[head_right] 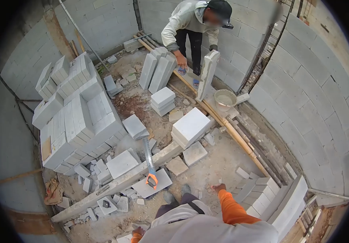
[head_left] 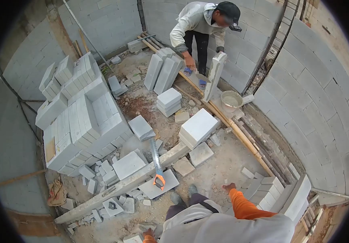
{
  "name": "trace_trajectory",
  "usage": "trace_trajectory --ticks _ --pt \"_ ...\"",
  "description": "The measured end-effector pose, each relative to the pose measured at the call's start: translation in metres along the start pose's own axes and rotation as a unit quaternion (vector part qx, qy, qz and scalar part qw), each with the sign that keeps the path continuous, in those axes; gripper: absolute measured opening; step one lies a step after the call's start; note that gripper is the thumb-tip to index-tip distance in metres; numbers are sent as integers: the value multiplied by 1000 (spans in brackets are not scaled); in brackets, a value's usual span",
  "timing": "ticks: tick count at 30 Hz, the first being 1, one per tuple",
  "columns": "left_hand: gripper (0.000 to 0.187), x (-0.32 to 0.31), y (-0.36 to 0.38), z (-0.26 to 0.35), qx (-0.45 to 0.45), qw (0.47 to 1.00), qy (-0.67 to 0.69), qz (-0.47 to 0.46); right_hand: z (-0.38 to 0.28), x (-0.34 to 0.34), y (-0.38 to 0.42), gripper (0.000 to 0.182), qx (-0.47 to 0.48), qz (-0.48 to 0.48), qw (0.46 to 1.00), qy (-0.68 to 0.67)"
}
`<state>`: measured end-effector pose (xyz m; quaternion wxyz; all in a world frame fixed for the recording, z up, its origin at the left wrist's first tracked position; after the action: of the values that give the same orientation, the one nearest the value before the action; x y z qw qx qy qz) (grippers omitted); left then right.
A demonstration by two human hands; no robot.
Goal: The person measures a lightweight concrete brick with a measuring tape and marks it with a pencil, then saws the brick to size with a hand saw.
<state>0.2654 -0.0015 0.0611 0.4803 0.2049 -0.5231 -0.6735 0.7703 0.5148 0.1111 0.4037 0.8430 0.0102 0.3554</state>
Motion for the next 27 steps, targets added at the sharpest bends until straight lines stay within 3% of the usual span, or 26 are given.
trace_trajectory --ticks 1,3,5,7,8,10,11,12,13,14,15,16,18,20,23,27 --pt "42 4 1 10 -9 1000 -18 0 5 -10 -29 44 54 -19 998 -19" --pt "35 -1 -9 55 -85 996 -21 7 37 -28 -69 26 28 -10 993 -114" --pt "30 -2 -22 103 -160 987 8 6 35 -22 -46 24 -40 -14 997 -68" --pt "33 -10 -16 136 -254 961 -106 24 37 -17 -41 22 -75 -24 997 -20" --pt "34 -14 -5 157 -298 940 -162 41 68 -37 -56 21 -58 -43 997 -5" --pt "40 -25 6 178 -377 913 -150 53 135 -81 -90 23 6 -100 994 30" --pt "40 -30 12 176 -372 915 -146 57 126 -95 -75 25 156 -128 978 59" --pt "39 -28 14 170 -354 917 -171 68 168 -88 -81 25 16 -166 984 60" --pt "44 -29 18 157 -352 931 -57 79 161 -71 -55 25 -19 -194 979 67" --pt "44 -38 51 163 -336 913 -212 95 160 -55 -39 25 -41 -220 971 79" --pt "46 -41 78 163 -372 890 -217 148 159 -38 -28 25 -58 -242 964 93" --pt "49 -30 62 140 -300 869 -319 230 155 -24 -21 25 -73 -261 957 106" --pt "53 -32 27 93 -339 903 -207 165 149 5 -17 26 -101 -287 943 137" --pt "52 -44 60 67 -267 914 -223 210 137 32 -29 26 -120 -297 933 166" --pt "52 -51 15 -48 -190 958 -122 177 106 63 -48 28 -154 -309 916 207" --pt "51 -46 54 -151 -104 971 -57 210 47 88 -92 30 -199 -297 902 240"
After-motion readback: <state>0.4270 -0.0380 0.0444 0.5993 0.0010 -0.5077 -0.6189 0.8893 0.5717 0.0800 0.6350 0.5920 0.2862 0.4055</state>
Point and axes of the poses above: each hand's wrist, its own y-axis away from the middle knuckle, its own x-axis out of the back of the hand, z = x × y, the point moved 9 cm from there along -y, towards the middle knuckle, and after that the axes turned 8 degrees about -x, right-handed, at the moved point
